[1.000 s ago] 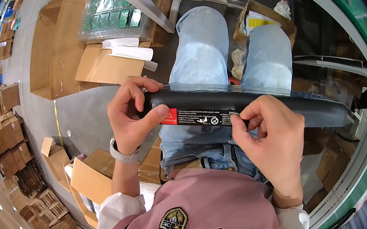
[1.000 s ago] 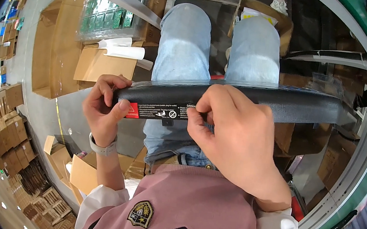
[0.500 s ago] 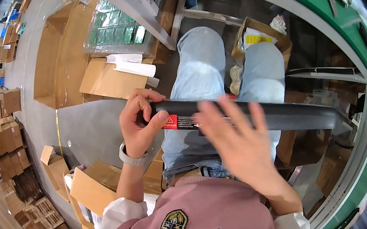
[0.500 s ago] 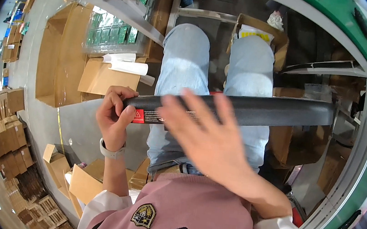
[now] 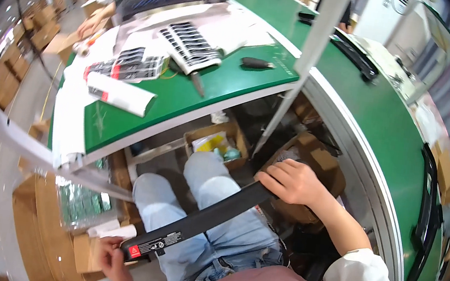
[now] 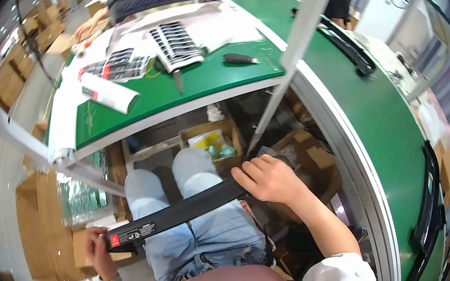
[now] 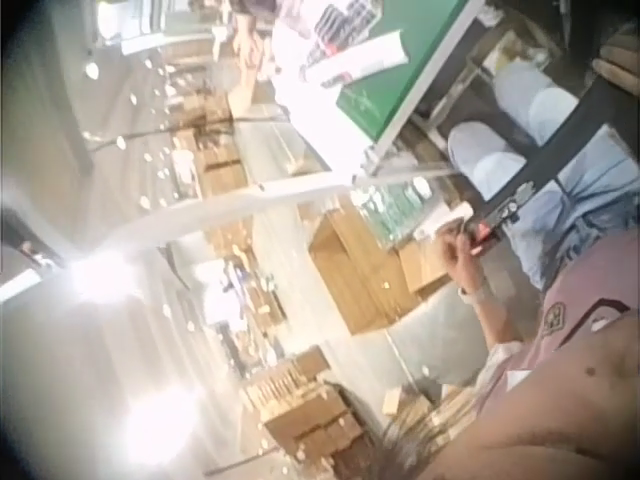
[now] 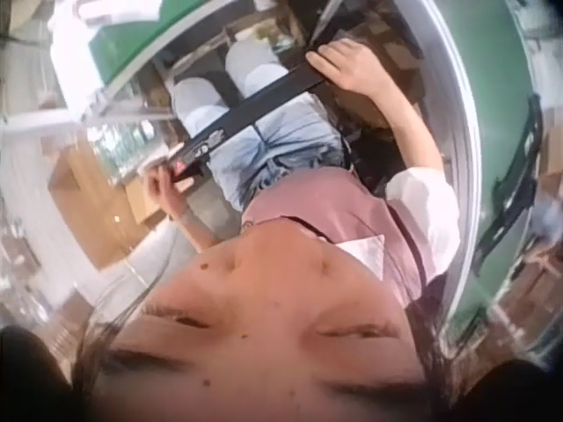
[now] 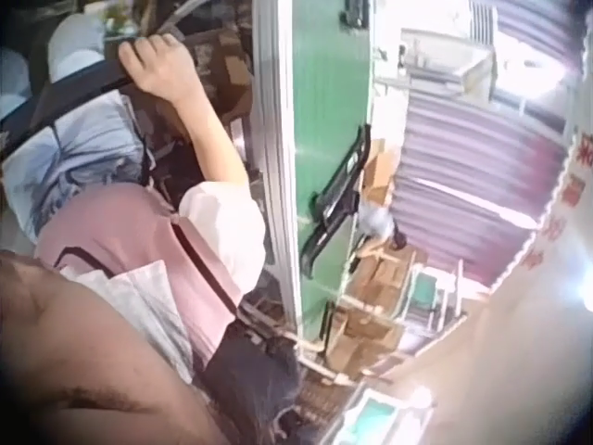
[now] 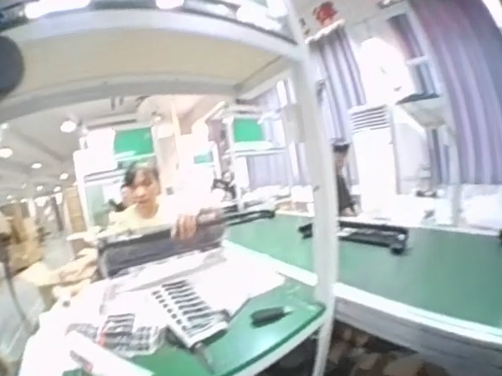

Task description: Peeling instruction and warning labels from sheets and applying them to black plastic components on a production line.

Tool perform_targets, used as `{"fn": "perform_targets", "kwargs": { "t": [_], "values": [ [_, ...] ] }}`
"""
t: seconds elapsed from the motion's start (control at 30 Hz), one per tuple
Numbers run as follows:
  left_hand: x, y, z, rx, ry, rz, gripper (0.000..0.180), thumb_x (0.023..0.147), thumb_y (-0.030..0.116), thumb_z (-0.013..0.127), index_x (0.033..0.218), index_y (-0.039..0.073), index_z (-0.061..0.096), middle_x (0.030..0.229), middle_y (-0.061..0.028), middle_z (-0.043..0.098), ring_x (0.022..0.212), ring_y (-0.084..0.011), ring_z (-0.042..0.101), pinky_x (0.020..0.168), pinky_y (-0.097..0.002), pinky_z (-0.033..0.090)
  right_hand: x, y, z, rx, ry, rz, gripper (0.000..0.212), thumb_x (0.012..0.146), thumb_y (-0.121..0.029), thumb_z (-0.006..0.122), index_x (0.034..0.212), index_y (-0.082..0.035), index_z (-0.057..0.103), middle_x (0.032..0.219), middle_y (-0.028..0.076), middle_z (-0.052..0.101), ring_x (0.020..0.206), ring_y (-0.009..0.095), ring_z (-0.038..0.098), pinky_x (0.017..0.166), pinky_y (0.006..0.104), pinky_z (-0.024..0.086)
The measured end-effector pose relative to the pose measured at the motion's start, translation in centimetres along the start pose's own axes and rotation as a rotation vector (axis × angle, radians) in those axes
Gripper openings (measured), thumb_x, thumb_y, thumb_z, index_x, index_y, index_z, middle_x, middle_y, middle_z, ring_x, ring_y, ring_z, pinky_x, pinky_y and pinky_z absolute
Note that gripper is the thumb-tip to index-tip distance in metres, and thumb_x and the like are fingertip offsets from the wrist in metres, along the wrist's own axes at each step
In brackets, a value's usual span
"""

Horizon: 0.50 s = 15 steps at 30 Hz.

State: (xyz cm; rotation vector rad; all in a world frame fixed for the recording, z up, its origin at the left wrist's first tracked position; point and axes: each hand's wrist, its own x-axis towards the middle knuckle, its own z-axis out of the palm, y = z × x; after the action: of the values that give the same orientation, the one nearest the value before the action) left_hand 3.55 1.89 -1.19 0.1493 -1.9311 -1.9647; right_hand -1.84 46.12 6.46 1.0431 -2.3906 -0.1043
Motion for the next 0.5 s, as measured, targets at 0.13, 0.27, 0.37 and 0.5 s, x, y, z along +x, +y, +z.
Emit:
{"fn": "perform_targets", "kwargs": {
  "t": [0.13, 0.27, 0.37, 0.5],
  "values": [
    [2.5, 1.4, 0.2, -0.077, 0.203, 0.111, 0.01, 0.09, 0.007, 0.053, 0.081, 0.003, 0.051, 0.09, -0.0061, 0.053, 0.089, -0.0149, 0.049, 0.086, -0.0316, 0.04, -8.3, 1.9, -7.8, 0.161, 0.066, 0.488, 0.046, 0.054, 0.0, 0.072, 0.1, -0.003, 0.066, 0.09, 0.013, 0.067, 0.074, 0.031, 0.066, 0.063, 0.0385, 0.054],
    [3.9, 0.7, 2.4, -0.063, 0.095, 0.047, 0.01, 0.089, 0.008, 0.056, 0.08, 0.005, 0.052, 0.088, -0.0046, 0.054, 0.083, -0.0133, 0.049, 0.08, -0.028, 0.041, -16.5, 1.2, -14.3, -0.171, 0.255, 1.212, 0.013, 0.084, -0.008, 0.072, 0.087, 0.003, 0.067, 0.074, 0.014, 0.068, 0.065, 0.022, 0.063, 0.066, 0.0314, 0.049],
    [3.3, -0.1, 5.3, -0.174, -0.048, -0.099, 0.012, 0.087, 0.003, 0.057, 0.076, 0.002, 0.052, 0.081, -0.0045, 0.056, 0.078, -0.0122, 0.051, 0.076, -0.0263, 0.041, -23.9, 3.8, -16.9, 0.05, 0.423, 1.574, 0.02, 0.088, -0.015, 0.067, 0.094, 0.005, 0.065, 0.08, 0.006, 0.067, 0.071, 0.013, 0.059, 0.067, 0.0295, 0.046],
    [2.0, -0.2, 6.8, -0.04, -0.2, -0.172, 0.011, 0.087, 0.002, 0.058, 0.077, 0.003, 0.053, 0.078, -0.0051, 0.059, 0.077, -0.0119, 0.053, 0.075, -0.0253, 0.043, -35.0, 12.8, -15.7, 0.164, 0.469, 1.666, 0.017, 0.073, 0.001, 0.061, 0.089, 0.005, 0.062, 0.077, 0.003, 0.062, 0.069, 0.013, 0.055, 0.063, 0.0296, 0.044]
  ]
}}
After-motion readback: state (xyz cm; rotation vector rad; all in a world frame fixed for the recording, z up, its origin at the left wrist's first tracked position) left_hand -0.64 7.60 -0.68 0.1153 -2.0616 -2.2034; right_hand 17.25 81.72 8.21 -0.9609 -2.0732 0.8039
